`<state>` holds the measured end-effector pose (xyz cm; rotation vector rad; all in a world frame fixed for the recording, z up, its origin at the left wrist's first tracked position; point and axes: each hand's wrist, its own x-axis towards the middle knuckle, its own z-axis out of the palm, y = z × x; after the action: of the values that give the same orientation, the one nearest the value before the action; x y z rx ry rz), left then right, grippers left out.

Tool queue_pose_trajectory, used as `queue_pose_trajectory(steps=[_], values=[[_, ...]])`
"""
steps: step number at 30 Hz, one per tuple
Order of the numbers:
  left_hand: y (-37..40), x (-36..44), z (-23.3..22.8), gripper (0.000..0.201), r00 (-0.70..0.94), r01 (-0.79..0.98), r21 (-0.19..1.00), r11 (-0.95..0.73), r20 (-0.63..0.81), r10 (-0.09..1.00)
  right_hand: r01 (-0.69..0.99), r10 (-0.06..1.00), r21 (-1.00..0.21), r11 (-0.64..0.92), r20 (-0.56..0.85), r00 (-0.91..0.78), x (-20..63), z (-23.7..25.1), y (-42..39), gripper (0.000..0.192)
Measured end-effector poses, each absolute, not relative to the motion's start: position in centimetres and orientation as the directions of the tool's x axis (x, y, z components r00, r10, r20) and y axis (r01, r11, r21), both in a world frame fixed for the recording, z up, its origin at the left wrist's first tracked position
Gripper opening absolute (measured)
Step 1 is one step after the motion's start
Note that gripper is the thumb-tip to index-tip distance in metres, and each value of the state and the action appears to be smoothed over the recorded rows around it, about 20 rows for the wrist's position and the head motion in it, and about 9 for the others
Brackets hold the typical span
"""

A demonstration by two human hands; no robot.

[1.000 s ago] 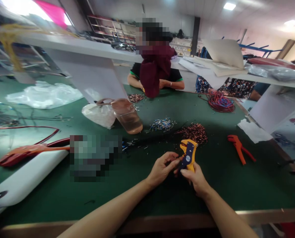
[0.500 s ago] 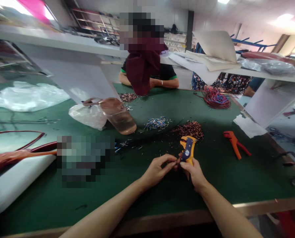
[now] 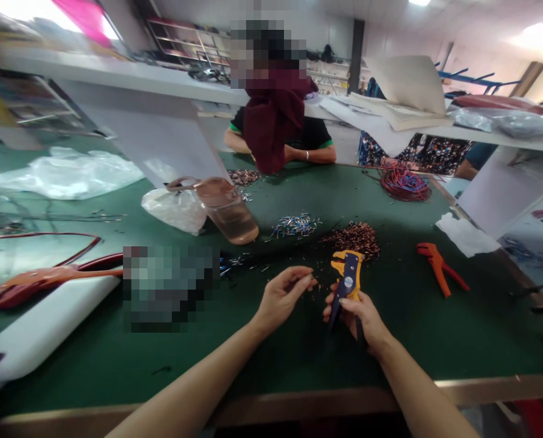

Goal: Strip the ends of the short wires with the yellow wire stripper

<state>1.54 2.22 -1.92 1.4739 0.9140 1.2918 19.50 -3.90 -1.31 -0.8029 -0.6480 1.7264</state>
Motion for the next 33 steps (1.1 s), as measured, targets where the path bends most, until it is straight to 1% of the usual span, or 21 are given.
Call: queue_pose_trajectory(steps=[3,6,10,14,18,22,29,33], values=[[2.6,1.2,-1.6,0.025,0.065,-0.086,0.961,-0.262,0.268,0.961,-0.564,0.930,-0.748,-0.350,-0.204,-0.306,19.4,-1.3,-4.3,0.037],[2.8,1.0,-1.4,0.027,0.040,-0.099,0.958,-0.270,0.275,0.961,-0.546,0.913,-0.747,-0.379,-0.203,-0.355,19.2,-1.8,-4.6,0.039],[2.9,1.0,-1.6,0.027,0.057,-0.109,0.955,-0.275,0.282,0.958,-0.529,0.903,-0.754,-0.388,-0.196,-0.384,19.1,-2.1,-4.7,0.039],[2.8,1.0,-1.8,0.027,0.102,-0.110,0.945,-0.309,0.320,0.942,-0.529,0.897,-0.752,-0.393,-0.187,-0.400,19.1,-1.7,-4.8,0.040],[2.7,1.0,-2.0,0.025,0.156,-0.073,0.926,-0.370,0.377,0.913,-0.525,0.885,-0.751,-0.400,-0.168,-0.435,19.1,-1.4,-4.9,0.041],[2.7,0.9,-2.1,0.023,0.167,-0.029,0.903,-0.429,0.428,0.888,-0.496,0.867,-0.755,-0.428,-0.189,-0.461,19.1,-1.6,-5.0,0.040],[2.6,0.9,-1.9,0.023,0.161,0.014,0.891,-0.455,0.447,0.880,-0.498,0.871,-0.761,-0.416,-0.175,-0.460,18.8,-1.7,-5.0,0.039],[2.3,1.1,-1.8,0.022,0.161,0.027,0.897,-0.442,0.432,0.887,-0.483,0.877,-0.776,-0.406,-0.182,-0.445,18.8,-1.6,-5.1,0.038]])
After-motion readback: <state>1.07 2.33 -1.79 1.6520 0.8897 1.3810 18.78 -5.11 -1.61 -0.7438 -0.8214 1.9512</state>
